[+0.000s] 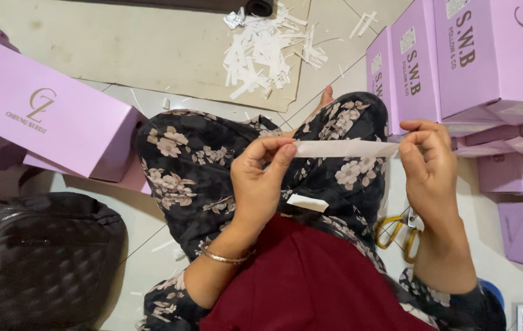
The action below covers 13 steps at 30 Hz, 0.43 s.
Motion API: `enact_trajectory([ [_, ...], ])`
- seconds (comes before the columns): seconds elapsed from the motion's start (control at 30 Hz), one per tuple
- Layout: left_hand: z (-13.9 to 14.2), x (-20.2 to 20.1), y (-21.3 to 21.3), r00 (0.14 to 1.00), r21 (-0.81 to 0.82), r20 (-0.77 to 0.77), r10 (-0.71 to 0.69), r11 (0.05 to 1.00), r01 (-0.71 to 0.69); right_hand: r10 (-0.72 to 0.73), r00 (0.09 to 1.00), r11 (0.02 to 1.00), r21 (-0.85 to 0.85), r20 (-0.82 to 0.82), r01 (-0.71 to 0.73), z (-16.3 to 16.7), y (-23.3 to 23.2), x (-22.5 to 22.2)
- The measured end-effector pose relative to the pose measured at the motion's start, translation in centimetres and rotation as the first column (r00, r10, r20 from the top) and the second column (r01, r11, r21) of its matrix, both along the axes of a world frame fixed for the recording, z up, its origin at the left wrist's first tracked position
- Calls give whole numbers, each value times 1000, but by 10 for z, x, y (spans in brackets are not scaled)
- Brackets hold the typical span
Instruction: The person sits on the floor and applies small printed labels to the sides of pink shoe boxes. They peel the backing off each label, align it on the box, and smooth it down. The person also uses scissors to trim a label before applying it.
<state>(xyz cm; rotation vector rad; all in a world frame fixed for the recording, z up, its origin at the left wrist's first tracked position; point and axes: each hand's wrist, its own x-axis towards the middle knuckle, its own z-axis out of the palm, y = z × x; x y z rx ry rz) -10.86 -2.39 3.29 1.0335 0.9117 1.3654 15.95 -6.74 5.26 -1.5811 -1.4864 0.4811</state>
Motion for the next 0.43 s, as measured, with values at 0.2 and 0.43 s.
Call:
enact_trajectory([
  [0.2, -37, -1, 8, 999, -109, 45, -7, 994, 11, -73, 992, 993, -80, 104, 82, -73, 2, 36],
  [0.43, -68, -8, 15, 995, -226, 89, -44, 972, 63, -232, 961, 943, -206, 150, 259, -114, -8, 65],
])
